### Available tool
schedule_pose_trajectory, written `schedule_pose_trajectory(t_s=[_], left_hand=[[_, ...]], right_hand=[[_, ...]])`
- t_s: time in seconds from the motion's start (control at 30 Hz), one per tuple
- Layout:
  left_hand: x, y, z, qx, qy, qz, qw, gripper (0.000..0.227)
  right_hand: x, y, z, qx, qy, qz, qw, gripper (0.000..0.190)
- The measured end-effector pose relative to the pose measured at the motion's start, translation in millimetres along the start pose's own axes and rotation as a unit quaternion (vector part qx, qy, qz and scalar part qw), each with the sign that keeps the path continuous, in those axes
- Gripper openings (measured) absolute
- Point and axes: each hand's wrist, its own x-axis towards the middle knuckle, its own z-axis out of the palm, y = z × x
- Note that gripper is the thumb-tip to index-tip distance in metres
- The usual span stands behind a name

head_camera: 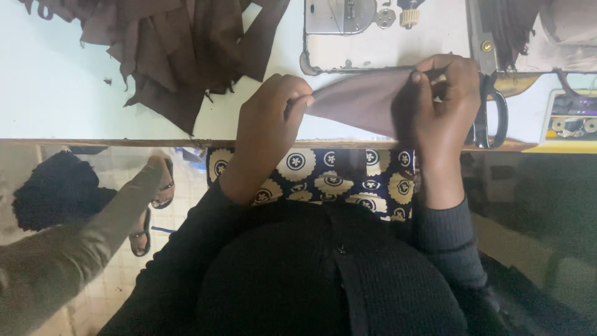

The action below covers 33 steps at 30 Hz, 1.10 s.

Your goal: Folding and trimming small brown fabric pieces at a sewing workstation

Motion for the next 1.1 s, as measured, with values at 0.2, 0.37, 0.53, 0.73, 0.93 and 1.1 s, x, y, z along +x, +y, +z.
schedule_pose_trajectory(t_s=[0.2,0.37,0.53,0.73,0.93,1.1], left_hand=[[1.1,-15.0,7.4,0.039,-0.017,-0.026,0.999,0.007],[3.0,-15.2,4.5,0.042,-0.029,-0.003,0.999,0.015],[21.2,-5.8,-11.1,0.039,-0.145,-0.085,0.985,0.02],[56.3,-66.7,0.8,0.246,0.147,0.012,0.958,0.05],[52.1,-51.4,-27.9,0.048,0.18,0.044,0.981,0.023],[23.2,7.7,-47.9,-0.227,0.091,-0.031,0.969,0.029]], right_hand=[[5.0,-23.8,-0.2,-0.083,-0.012,-0.046,0.995,0.022],[-13.5,-42.4,9.1,-0.169,0.015,-0.116,0.979,0.017],[-35.9,-53.3,24.9,-0.082,-0.143,-0.129,0.978,0.047],[-43.9,-45.5,27.7,-0.11,-0.136,-0.125,0.977,0.047],[-44.6,-51.8,18.8,-0.075,-0.148,-0.093,0.982,0.046],[-32.8,-89.6,5.5,0.055,-0.119,-0.1,0.986,0.039]])
